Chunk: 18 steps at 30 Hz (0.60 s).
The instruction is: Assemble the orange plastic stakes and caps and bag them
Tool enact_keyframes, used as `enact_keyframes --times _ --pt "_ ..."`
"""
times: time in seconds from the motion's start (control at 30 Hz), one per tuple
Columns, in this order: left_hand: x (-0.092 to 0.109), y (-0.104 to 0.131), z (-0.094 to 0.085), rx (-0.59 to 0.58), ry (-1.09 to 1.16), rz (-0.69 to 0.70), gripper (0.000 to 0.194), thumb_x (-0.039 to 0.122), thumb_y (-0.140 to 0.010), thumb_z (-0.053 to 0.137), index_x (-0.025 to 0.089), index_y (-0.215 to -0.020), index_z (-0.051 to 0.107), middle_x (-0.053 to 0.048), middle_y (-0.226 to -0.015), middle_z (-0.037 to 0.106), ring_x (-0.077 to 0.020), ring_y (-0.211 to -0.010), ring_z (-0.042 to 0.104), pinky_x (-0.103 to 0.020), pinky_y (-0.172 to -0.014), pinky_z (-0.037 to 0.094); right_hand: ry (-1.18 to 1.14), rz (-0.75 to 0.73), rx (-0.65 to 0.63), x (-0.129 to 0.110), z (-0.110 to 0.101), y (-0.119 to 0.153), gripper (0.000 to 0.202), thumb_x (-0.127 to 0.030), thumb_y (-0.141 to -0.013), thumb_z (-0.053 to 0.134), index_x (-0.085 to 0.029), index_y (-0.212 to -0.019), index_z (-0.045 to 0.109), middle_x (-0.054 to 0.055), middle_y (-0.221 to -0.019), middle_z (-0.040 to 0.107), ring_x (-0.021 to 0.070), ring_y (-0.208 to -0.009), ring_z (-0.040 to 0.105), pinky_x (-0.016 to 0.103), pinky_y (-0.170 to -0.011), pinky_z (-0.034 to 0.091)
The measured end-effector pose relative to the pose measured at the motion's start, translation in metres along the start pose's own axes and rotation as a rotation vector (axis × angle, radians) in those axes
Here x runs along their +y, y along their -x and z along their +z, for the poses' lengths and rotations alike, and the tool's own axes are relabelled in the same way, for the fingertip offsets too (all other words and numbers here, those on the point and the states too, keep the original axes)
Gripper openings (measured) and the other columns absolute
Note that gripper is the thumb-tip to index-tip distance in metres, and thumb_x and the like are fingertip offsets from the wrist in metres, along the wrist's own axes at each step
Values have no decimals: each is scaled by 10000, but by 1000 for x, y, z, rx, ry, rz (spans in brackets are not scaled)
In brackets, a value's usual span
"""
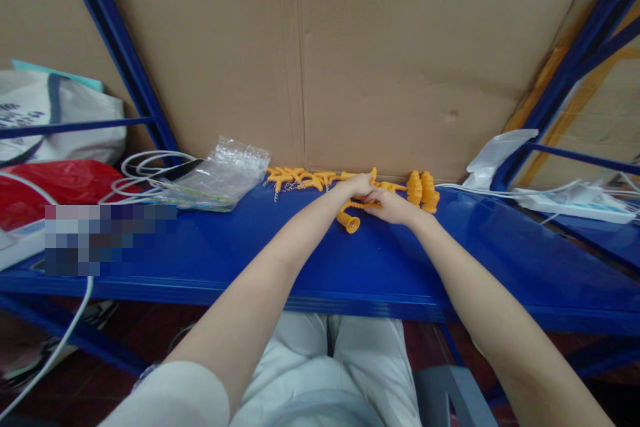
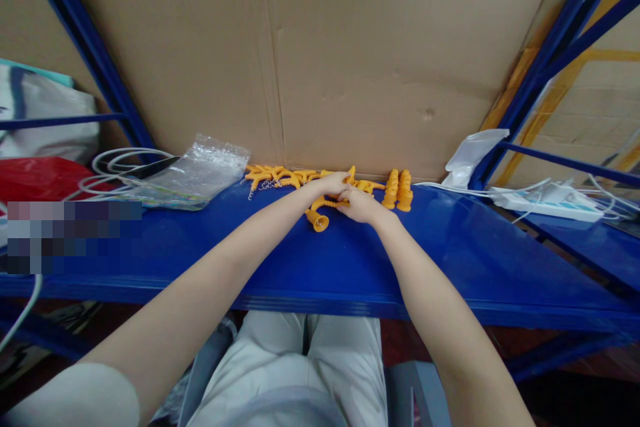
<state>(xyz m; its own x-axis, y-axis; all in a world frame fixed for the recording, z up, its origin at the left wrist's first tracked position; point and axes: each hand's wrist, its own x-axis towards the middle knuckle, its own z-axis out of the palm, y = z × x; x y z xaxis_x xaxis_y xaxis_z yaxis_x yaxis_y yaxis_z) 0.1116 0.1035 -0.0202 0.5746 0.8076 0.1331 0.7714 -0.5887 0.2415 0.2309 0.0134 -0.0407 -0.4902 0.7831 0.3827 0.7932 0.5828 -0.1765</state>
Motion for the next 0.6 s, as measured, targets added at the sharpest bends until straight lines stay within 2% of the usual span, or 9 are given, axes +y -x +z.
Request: enact_keyframes --times 0.2,0.33,0.5,0.6 --pt "4 1 -4 13 -18 -92 669 310 -874 565 150 -1502 401 -164 -1577 396 -283 -1351 512 -347 -1069 432 17 13 -2 1 0 1 164 -180 -865 650 -198 -971 773 99 -1054 753 247 -981 688 399 -930 535" --pt "10 6 -7 28 -63 -171 628 378 -873 590 191 -1459 464 -140 -1512 497 -327 -1378 476 -442 -1107 401 30 -9 9 1 1 1 172 -187 -865 652 -206 -981 778 98 -1093 748 254 -1016 684 413 -955 527" --pt "17 9 -19 64 -66 -178 444 318 -851 636 146 -1260 646 -159 -1342 643 -311 -1260 590 -356 -1032 467 103 76 -65 -7 -2 2 229 -223 -886 621 -208 -1060 768 101 -1098 755 282 -1008 700 424 -918 541" --pt "14 11 -29 155 -21 -174 335 244 -873 601 111 -1170 682 -175 -1248 684 -304 -1185 636 -351 -984 495 126 117 -100 -14 -5 2 242 -223 -880 625 -242 -1078 764 75 -1106 762 283 -1018 708 398 -903 549"
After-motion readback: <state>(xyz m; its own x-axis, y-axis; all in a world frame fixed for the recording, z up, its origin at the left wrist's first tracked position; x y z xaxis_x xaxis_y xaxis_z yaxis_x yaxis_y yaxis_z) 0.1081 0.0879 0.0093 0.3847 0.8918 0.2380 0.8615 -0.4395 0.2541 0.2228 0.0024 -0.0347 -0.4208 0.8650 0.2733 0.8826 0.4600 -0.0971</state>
